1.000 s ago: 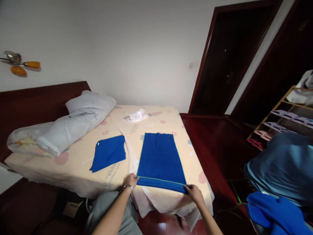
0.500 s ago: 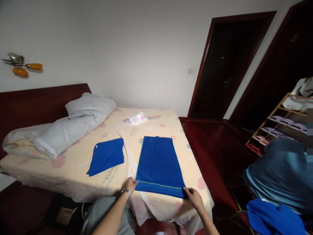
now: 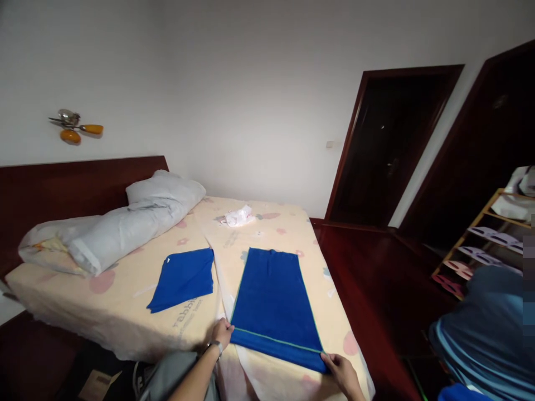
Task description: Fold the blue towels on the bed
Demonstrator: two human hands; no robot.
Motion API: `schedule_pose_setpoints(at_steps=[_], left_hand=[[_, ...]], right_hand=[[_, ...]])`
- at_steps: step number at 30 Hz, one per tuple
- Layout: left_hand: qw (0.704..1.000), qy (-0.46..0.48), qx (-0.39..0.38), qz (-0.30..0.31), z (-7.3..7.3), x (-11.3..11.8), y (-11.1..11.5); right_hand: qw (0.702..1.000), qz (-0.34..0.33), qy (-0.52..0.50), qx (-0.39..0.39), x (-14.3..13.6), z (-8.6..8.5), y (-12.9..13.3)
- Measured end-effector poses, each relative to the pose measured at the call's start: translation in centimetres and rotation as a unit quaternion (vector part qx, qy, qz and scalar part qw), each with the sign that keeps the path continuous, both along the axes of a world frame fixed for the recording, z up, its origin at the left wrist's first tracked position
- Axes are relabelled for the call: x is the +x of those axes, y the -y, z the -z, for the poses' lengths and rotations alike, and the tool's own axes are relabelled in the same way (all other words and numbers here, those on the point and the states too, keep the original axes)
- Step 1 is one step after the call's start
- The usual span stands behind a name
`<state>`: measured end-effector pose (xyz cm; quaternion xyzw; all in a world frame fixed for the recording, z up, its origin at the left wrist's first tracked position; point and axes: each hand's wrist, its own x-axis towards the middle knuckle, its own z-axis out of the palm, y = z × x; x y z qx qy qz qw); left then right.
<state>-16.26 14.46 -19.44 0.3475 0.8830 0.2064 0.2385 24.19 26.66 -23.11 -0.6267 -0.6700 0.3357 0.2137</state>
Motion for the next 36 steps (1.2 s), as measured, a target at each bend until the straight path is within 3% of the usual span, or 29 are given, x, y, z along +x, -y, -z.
schedule_pose_setpoints(at_steps=[3, 7, 13, 16, 20, 26, 33, 36], left_hand=[[0.999, -0.016, -0.032, 0.018, -0.6, 0.0, 0.7], [0.998, -0.016, -0.057, 0.035, -0.6, 0.1, 1.4], [0.996, -0.054, -0.021, 0.064, -0.1, -0.1, 1.5], [0.997, -0.053, 0.013, 0.063, -0.1, -0.2, 1.3], [0.998, -0.038, 0.001, 0.051, 0.1, -0.2, 0.9], [0.997, -0.042, -0.005, 0.063, -0.2, 0.0, 1.2], [0.999, -0.017, -0.046, 0.015, -1.1, -0.2, 1.5], [0.999, -0.007, -0.037, 0.027, -1.4, -0.6, 1.6]], right_hand=[[0.999, -0.033, -0.032, -0.006, 0.9, 0.5, 0.4], [0.999, -0.046, 0.002, 0.003, 1.7, 0.5, 1.6], [0.998, -0.049, -0.010, 0.027, 1.1, -0.5, 2.2], [0.998, -0.027, -0.050, 0.029, 0.7, -0.6, 1.6], [0.999, 0.016, -0.020, 0.021, 0.5, -0.4, 1.0], [1.000, -0.005, 0.009, -0.005, -0.1, -0.6, 0.9], [0.998, -0.004, 0.025, -0.054, 0.3, 0.2, 1.8], [1.000, 0.005, 0.014, -0.001, 0.8, 0.3, 2.6]])
